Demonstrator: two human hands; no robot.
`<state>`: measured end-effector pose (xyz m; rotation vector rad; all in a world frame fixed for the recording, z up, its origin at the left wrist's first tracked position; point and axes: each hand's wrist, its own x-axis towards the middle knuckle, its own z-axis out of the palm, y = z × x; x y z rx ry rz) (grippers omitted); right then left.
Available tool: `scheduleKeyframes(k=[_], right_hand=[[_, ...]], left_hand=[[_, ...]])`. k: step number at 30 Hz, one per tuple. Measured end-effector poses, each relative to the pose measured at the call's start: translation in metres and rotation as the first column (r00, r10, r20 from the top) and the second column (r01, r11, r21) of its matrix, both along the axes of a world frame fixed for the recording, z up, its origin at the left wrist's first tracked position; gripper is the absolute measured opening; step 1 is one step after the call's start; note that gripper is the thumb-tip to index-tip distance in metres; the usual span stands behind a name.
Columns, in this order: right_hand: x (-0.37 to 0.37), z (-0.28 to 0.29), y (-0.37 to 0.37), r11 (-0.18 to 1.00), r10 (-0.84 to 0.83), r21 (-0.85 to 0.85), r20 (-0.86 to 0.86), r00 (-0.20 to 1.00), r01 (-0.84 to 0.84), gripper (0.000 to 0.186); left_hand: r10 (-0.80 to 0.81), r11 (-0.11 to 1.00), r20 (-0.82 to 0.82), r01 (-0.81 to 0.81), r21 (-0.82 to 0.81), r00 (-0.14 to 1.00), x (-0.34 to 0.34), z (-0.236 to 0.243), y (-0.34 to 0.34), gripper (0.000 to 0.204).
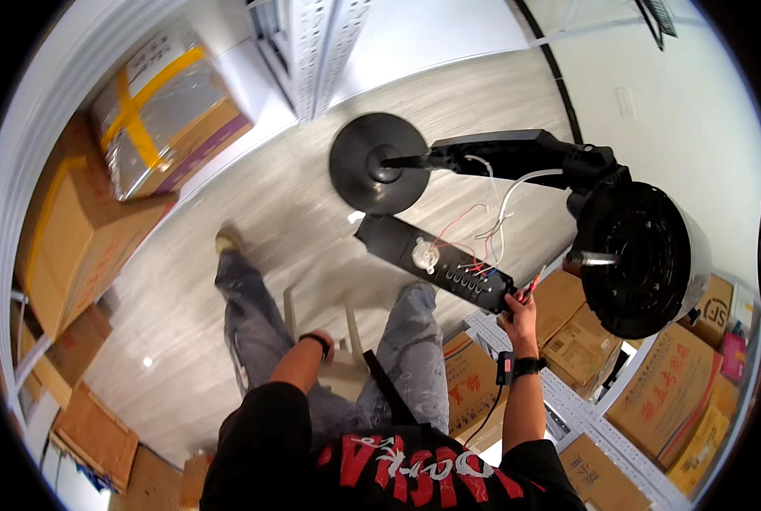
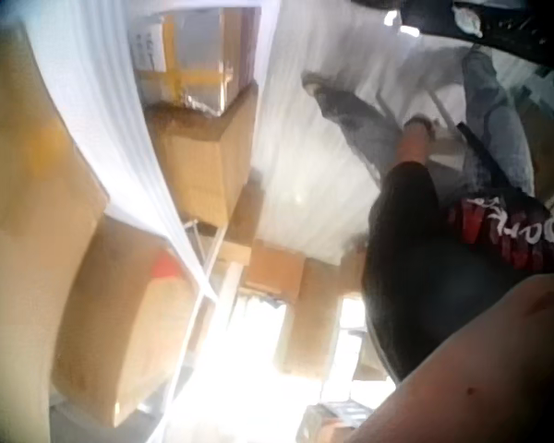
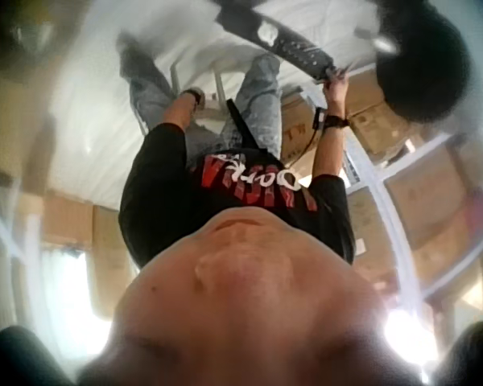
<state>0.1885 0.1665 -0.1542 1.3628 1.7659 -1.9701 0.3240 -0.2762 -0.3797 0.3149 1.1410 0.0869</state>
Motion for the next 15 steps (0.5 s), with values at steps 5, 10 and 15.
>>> scheduleKeyframes(k=[5,10,15], right_hand=[[-0.011,0.016,-0.008,0.999,-0.05,-0.002,-0.014,0.999,0.05,0.031],[0.003,0.009,-0.001,0.99,-0.129,0.061,-0.024,0.991,0.13,0.033],[0.042,-0.021,0.031,0.951,-0.237,-0.279,-0.372,0.897,0.136,0.033]], left_hand=[[-0.229,0.951,0.019,0.22,0.22,0.973,-0.04,0.033,0.002,0.084],[0.046,0.972,-0.024,-0.039,0.233,0.999,-0.109,0.043,0.02,0.087],[-0.055,0.943,-0.087,0.081,0.322,0.995,-0.176,0.034,0.057,0.083]])
